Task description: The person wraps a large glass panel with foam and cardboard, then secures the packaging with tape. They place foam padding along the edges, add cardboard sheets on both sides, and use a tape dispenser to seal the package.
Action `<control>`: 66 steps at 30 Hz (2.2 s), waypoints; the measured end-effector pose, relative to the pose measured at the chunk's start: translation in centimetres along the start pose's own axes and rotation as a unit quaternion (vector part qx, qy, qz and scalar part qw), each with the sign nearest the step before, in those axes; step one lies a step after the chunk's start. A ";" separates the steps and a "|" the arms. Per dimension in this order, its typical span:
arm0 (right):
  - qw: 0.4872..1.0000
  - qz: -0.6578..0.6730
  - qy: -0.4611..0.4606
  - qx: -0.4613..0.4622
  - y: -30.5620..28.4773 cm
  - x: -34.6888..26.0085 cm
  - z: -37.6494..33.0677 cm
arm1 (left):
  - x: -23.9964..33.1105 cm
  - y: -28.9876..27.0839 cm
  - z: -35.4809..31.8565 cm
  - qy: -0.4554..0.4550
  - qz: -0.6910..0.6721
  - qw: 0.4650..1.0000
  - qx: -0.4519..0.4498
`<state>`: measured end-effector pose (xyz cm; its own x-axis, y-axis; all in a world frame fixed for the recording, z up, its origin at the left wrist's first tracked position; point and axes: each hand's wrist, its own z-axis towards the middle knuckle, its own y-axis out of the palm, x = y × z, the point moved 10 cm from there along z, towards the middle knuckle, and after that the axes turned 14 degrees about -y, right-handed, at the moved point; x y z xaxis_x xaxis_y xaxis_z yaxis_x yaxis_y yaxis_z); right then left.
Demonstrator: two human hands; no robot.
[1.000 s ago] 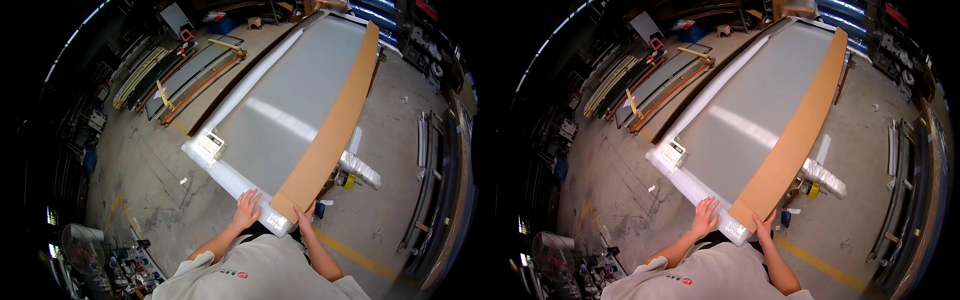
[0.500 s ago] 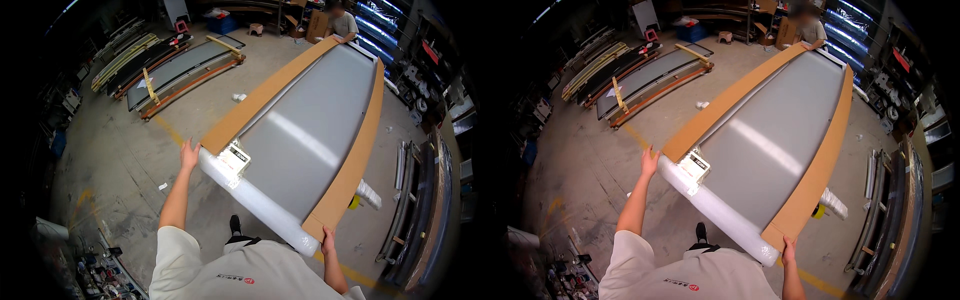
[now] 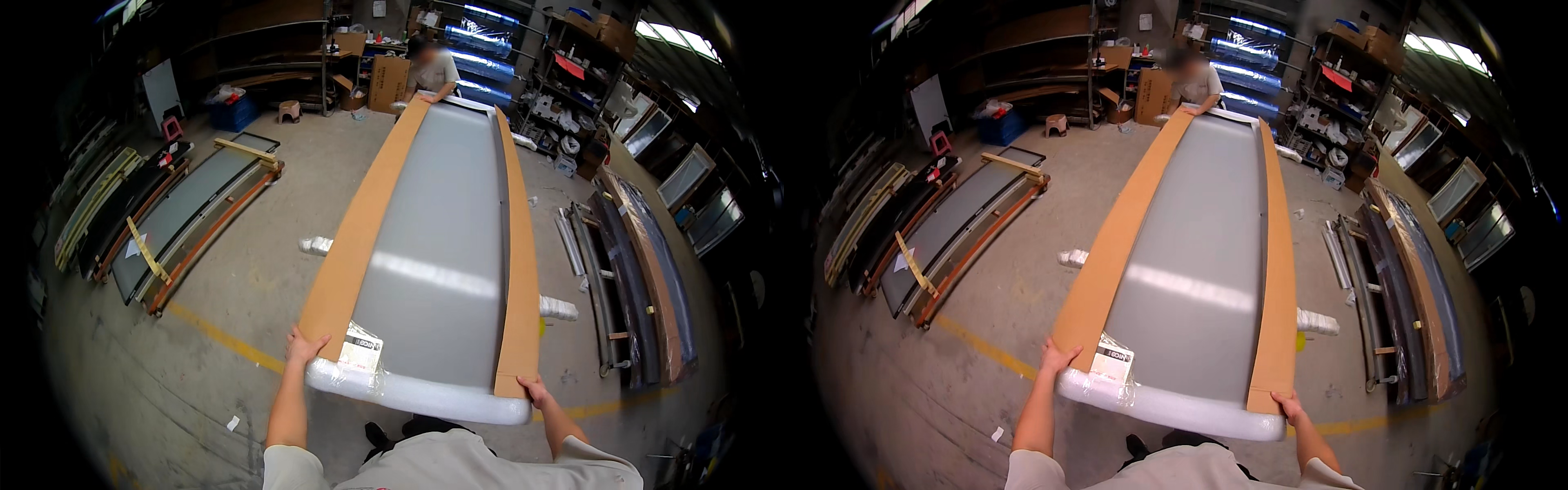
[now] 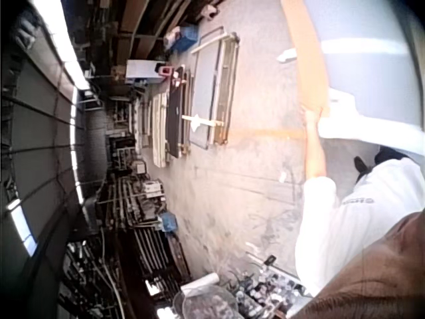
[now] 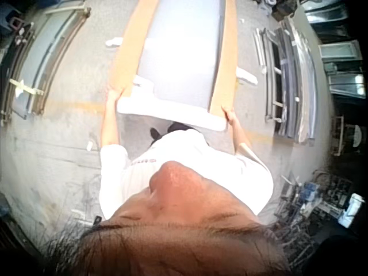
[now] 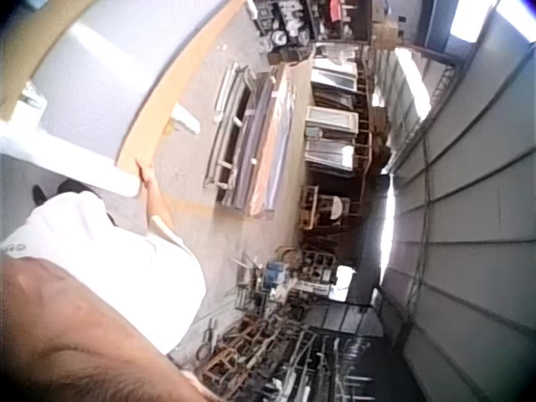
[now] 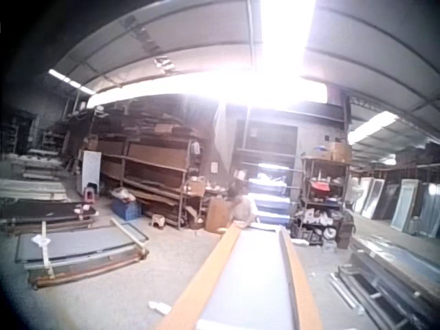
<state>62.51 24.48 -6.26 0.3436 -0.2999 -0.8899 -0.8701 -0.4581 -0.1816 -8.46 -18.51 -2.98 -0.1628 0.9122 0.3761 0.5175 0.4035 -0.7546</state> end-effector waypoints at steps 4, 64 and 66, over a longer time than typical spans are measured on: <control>1.000 0.024 0.009 0.013 2.1 -1.0 -0.5 | -0.4 -1.9 -0.8 -0.014 0.014 1.000 0.003; 0.903 -0.374 0.192 -0.093 0.0 -4.6 3.4 | 9.4 0.4 0.1 0.058 0.295 0.950 -0.082; 0.904 -0.360 0.208 -0.101 0.0 -4.4 3.1 | 9.5 0.4 0.3 0.052 0.303 0.948 -0.079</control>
<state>59.88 28.36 -3.63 0.9350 -0.1330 -0.3289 -0.3001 -0.7910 -0.5331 -10.02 -9.67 0.17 0.2848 0.9576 -0.0429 0.6108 -0.2157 -0.7618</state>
